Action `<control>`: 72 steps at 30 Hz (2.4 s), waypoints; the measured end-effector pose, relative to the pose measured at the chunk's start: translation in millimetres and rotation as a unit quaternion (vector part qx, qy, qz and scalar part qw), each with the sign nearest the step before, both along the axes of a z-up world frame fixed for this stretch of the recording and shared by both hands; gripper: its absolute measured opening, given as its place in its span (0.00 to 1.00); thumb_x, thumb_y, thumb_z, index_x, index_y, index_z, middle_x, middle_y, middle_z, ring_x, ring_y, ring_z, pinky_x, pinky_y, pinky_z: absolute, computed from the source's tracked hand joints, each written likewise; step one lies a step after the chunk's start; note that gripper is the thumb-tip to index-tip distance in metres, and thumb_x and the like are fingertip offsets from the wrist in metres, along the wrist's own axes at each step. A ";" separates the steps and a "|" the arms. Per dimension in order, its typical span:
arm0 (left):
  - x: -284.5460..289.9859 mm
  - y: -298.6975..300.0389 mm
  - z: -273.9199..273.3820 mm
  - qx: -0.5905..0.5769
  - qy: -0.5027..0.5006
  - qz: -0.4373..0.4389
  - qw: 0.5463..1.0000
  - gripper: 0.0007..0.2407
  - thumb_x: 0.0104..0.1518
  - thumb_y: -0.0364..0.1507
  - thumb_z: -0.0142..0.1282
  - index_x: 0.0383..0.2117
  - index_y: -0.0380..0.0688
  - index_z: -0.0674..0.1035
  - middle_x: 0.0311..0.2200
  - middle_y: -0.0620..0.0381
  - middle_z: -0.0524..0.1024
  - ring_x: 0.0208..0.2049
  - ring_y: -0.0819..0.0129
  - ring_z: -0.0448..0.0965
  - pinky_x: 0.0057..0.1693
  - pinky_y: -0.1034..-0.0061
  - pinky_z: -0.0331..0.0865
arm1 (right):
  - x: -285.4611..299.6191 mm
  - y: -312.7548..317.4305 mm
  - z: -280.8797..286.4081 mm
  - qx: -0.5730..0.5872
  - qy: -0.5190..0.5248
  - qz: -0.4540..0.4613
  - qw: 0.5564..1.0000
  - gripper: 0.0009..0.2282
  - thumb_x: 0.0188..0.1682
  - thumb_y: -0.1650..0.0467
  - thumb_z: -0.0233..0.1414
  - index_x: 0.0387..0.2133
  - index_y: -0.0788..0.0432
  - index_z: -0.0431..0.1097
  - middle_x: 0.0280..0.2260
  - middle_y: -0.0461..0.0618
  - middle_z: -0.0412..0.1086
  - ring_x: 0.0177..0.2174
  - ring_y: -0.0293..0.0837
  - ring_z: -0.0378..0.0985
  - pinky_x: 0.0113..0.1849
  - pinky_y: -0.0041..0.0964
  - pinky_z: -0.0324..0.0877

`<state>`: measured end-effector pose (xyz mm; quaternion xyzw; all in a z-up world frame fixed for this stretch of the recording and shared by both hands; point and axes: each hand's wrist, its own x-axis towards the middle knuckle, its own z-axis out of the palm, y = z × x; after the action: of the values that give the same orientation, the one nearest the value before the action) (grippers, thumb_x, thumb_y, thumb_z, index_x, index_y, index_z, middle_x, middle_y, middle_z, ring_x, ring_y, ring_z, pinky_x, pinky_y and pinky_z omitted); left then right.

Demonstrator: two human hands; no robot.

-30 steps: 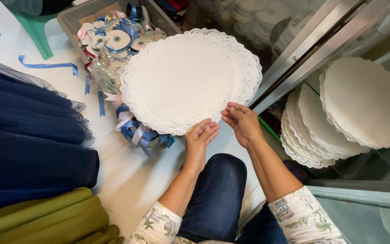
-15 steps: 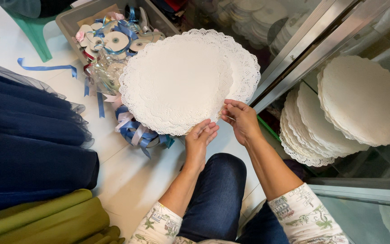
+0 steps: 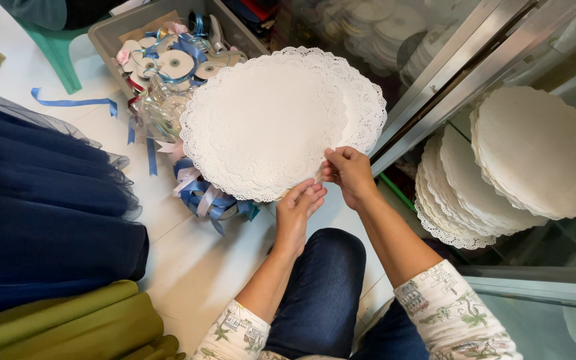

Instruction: The person sits on the floor and repeatedly picks up a white paper doily from a stack on the left, then places it on a growing stack on the right. The action is repeated continuously throughout the clip.

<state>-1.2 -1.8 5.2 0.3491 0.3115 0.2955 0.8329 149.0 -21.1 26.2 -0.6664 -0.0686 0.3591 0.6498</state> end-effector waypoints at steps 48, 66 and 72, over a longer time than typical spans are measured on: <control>26.1 -57.6 25.7 -0.095 -0.001 0.041 0.995 0.15 0.64 0.24 0.52 0.57 0.32 0.70 0.53 0.44 0.74 0.51 0.56 0.77 0.56 0.58 0.76 | -9.3 -119.7 9.7 0.225 0.162 -0.202 0.939 0.20 0.49 0.82 0.52 0.56 0.63 0.66 0.53 0.59 0.71 0.51 0.54 0.76 0.54 0.50 0.72; 116.7 -186.8 19.1 -0.071 0.007 -0.151 0.986 0.11 0.63 0.24 0.55 0.48 0.29 0.76 0.39 0.46 0.78 0.38 0.62 0.82 0.44 0.60 0.79 | 30.9 -287.2 10.0 0.234 0.051 -0.395 0.887 0.18 0.49 0.81 0.52 0.52 0.56 0.69 0.50 0.53 0.74 0.50 0.50 0.79 0.54 0.42 0.74; 177.5 -208.5 44.0 0.009 0.058 -0.222 0.973 0.12 0.63 0.27 0.54 0.49 0.32 0.75 0.35 0.55 0.74 0.34 0.74 0.76 0.38 0.73 0.75 | 87.6 -322.6 2.7 0.253 0.008 -0.428 0.867 0.17 0.49 0.81 0.54 0.51 0.56 0.70 0.49 0.53 0.76 0.49 0.49 0.80 0.54 0.42 0.76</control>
<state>176.3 -210.3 49.2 0.4338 0.2708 0.0854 0.8551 236.6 -343.7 29.0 -0.4401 0.1401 0.0213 0.8867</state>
